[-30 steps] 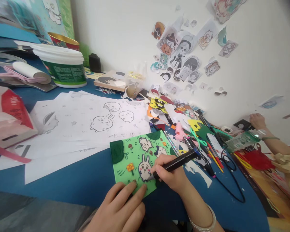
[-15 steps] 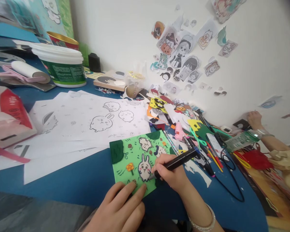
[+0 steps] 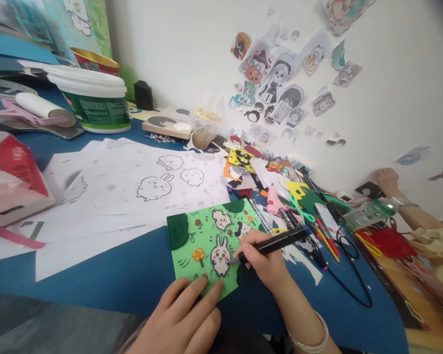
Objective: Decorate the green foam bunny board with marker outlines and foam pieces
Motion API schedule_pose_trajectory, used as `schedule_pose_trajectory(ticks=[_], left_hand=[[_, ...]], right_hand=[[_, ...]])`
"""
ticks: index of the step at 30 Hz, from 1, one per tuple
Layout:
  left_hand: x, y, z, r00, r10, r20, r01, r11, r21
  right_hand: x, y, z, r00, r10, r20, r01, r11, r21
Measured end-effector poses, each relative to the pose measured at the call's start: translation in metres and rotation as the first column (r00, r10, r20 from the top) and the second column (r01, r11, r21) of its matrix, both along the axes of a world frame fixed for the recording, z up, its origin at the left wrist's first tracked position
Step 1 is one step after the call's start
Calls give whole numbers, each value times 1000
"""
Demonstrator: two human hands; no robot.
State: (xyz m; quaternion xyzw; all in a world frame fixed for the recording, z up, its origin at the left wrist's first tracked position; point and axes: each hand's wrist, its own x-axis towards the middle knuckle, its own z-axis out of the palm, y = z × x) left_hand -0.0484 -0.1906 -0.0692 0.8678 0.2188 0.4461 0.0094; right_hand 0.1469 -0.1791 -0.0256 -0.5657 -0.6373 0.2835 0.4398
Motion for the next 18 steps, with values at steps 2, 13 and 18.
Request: schedule_pose_trajectory(ticks=[2,13,18], left_hand=[[0,0,0,1000,-7,2,7,1000,-6],[0,0,-1,1000,-5,4,5,1000,-1],[0,0,-1,1000,-10,5,10,1000,-5]], right_hand=[[0,0,0,1000,-3,-3,3,1000,-1],[0,0,1,1000,-8,17,8,1000,-11],[0,0,1,1000,-8,8,8,1000,-11]])
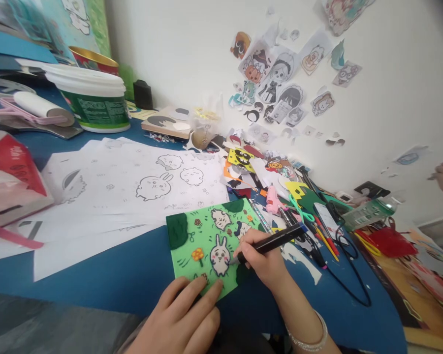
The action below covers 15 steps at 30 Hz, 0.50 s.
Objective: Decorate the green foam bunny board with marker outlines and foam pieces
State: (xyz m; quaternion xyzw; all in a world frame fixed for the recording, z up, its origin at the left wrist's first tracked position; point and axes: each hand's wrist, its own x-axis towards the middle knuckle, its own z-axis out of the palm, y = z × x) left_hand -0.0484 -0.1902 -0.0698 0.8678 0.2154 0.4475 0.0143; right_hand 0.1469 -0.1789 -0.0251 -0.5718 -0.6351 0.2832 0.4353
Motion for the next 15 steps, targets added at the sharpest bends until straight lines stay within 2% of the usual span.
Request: schedule_pose_trajectory(ticks=[4,9,15], left_hand=[[0,0,-1,1000,7,-8,-7,1000,4],[0,-1,0,1000,3,4,-3,1000,1],[1,-1,-1,1000,8,2,-8,1000,-4]], right_hand=[[1,0,-1,1000,-4,-14,3,1000,-13],[2,2,-1,999,-40,5,40,999,32],[1,2,1,999,-22,29,21,999,26]])
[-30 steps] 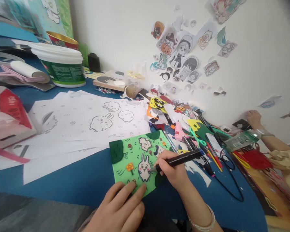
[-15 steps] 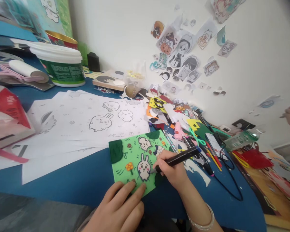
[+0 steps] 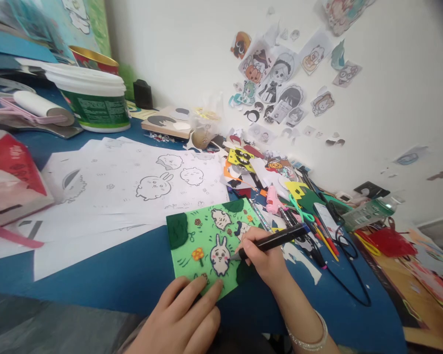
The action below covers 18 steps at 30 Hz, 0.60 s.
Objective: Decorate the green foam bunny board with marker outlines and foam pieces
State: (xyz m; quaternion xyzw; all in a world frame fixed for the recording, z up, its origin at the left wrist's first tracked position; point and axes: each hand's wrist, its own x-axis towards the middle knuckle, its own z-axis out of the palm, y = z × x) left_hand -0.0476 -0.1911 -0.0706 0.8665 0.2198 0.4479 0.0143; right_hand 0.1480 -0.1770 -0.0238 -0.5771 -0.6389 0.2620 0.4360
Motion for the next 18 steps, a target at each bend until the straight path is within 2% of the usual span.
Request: schedule_pose_trajectory(ticks=[5,11,18], left_hand=[[0,1,2,1000,-4,-5,4,1000,5],[2,2,1,1000,0,15,0,1000,7],[1,0,0,1000,-14,10,14,1000,-2]], right_hand=[[2,0,-1,1000,-1,3,1,1000,6],[3,2,-1,998,-63,-1,63,998,25],[2,3,0,999,-37,4,37,999,21]])
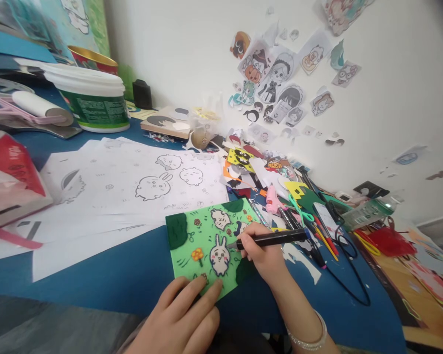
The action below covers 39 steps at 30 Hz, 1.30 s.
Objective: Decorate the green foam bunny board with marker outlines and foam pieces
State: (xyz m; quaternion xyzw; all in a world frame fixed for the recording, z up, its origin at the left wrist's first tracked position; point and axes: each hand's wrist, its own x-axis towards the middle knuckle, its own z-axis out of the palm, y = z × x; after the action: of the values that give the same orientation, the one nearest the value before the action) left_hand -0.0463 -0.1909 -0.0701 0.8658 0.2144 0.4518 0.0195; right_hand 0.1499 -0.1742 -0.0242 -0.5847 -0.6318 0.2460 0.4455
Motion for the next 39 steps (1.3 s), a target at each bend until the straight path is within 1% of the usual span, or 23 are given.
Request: schedule_pose_trajectory(ticks=[3,7,9,12,16,19,20,22,24,28,32,39], left_hand=[[0,0,0,1000,5,0,-5,1000,-13],[-1,0,0,1000,-4,10,4,1000,-6],[-2,1,1,1000,-11,-1,11,1000,-9],[0,2,1,999,-3,45,2,999,35],[2,4,-1,999,-2,44,0,1000,31],[2,4,-3,996,-4,88,-3,997,79],[2,4,-3,997,-5,77,-1,997,77],[0,3,-2,1000,-9,-1,9,999,36],[0,3,-2,1000,-10,-26,11,1000,22],[3,4,-7,997,-3,80,-3,997,77],[5,5,-12,997,0,79,-6,997,74],[4,5,-12,997,-2,81,-4,997,82]], right_hand=[[0,0,0,1000,-19,-4,19,1000,13],[-1,0,0,1000,-18,0,18,1000,-16],[-1,0,0,1000,-16,3,16,1000,-8],[-1,0,0,1000,-17,-8,17,1000,0],[-1,0,-1,1000,-8,-14,7,1000,-12],[-1,-1,-1,1000,-10,-30,9,1000,-19],[-1,-1,-1,999,-10,-30,10,1000,-22],[0,-1,-1,1000,-9,-27,9,1000,-28],[0,0,0,1000,-13,-28,12,999,-31],[-1,0,0,999,-23,-31,22,999,-29],[-2,0,0,999,-29,-23,29,999,-13],[-2,1,0,999,-42,-27,42,999,-20]])
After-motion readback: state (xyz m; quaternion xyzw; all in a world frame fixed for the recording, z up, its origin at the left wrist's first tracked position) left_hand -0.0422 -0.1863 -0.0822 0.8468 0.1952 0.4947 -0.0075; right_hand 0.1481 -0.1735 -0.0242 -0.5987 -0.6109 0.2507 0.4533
